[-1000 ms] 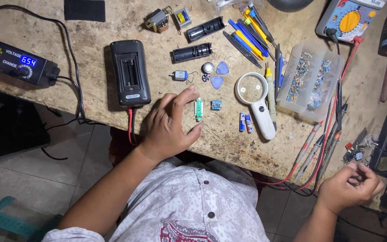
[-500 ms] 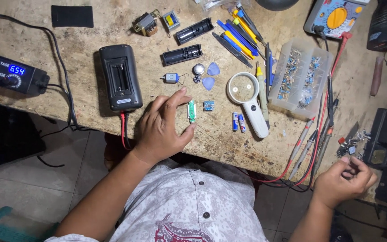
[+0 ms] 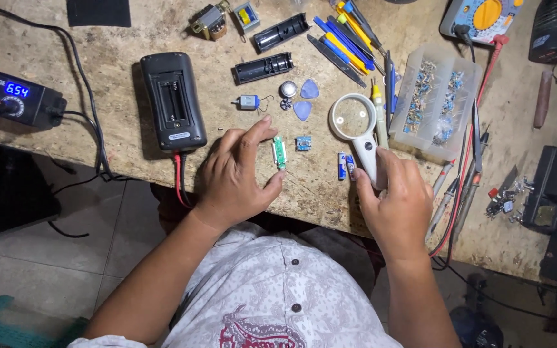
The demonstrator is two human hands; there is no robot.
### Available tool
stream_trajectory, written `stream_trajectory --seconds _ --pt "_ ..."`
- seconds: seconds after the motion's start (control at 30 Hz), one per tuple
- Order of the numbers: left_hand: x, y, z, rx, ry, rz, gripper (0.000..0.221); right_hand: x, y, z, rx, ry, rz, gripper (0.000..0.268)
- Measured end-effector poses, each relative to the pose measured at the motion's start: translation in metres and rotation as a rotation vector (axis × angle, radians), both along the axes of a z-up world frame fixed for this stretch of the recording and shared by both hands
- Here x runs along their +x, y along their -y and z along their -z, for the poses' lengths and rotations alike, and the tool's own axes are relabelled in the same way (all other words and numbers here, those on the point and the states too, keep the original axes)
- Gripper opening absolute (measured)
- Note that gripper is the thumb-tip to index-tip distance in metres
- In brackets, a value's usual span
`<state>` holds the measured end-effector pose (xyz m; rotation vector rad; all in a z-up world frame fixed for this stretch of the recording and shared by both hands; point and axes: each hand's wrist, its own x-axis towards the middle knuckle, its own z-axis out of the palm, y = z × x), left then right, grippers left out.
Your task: Soldering wires to a small circuit board on a workbench, including wire stripping and inspection.
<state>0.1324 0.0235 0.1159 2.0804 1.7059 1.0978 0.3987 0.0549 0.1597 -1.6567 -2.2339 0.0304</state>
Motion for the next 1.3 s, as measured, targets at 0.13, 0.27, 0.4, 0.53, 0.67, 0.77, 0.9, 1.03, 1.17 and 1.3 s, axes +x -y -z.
stream_trajectory --seconds 0.13,0.27,0.4,0.53,0.67,0.77,0.9,1.03,1.17,1.3 --pt "-0.001 0.000 0.002 -0.009 0.023 0.003 0.090 -0.012 -0.007 -0.016 -0.198 -0.004 0.034 0.042" --pt "-0.002 -0.001 0.004 -0.024 0.030 0.016 0.088 -0.010 -0.011 -0.016 -0.216 -0.005 0.032 0.047" --pt "-0.002 -0.001 0.004 -0.032 0.027 0.025 0.088 -0.008 -0.018 -0.010 -0.236 -0.037 0.056 0.045" --pt "-0.003 0.000 0.002 -0.050 0.029 0.028 0.088 -0.008 -0.011 -0.006 -0.155 -0.080 0.007 0.043" --pt "-0.002 0.000 0.002 -0.067 0.025 0.031 0.089 0.001 0.015 0.029 -0.118 -0.315 -0.107 0.045" --pt "-0.001 0.001 0.004 -0.078 0.033 0.024 0.091 -0.001 0.034 0.057 -0.016 -0.400 -0.335 0.043" --pt "-0.001 0.001 -0.003 -0.073 0.052 0.010 0.088 -0.009 0.040 0.066 -0.006 -0.433 -0.484 0.046" --pt "-0.001 -0.002 0.007 -0.017 0.032 -0.005 0.085 -0.010 0.035 0.063 0.011 -0.473 -0.507 0.044" --pt "-0.001 0.000 -0.005 -0.036 0.049 -0.010 0.083 -0.008 0.037 0.067 0.005 -0.489 -0.505 0.044" --pt "-0.004 0.002 -0.007 -0.063 0.065 0.025 0.088 -0.005 0.039 0.069 0.003 -0.490 -0.513 0.045"
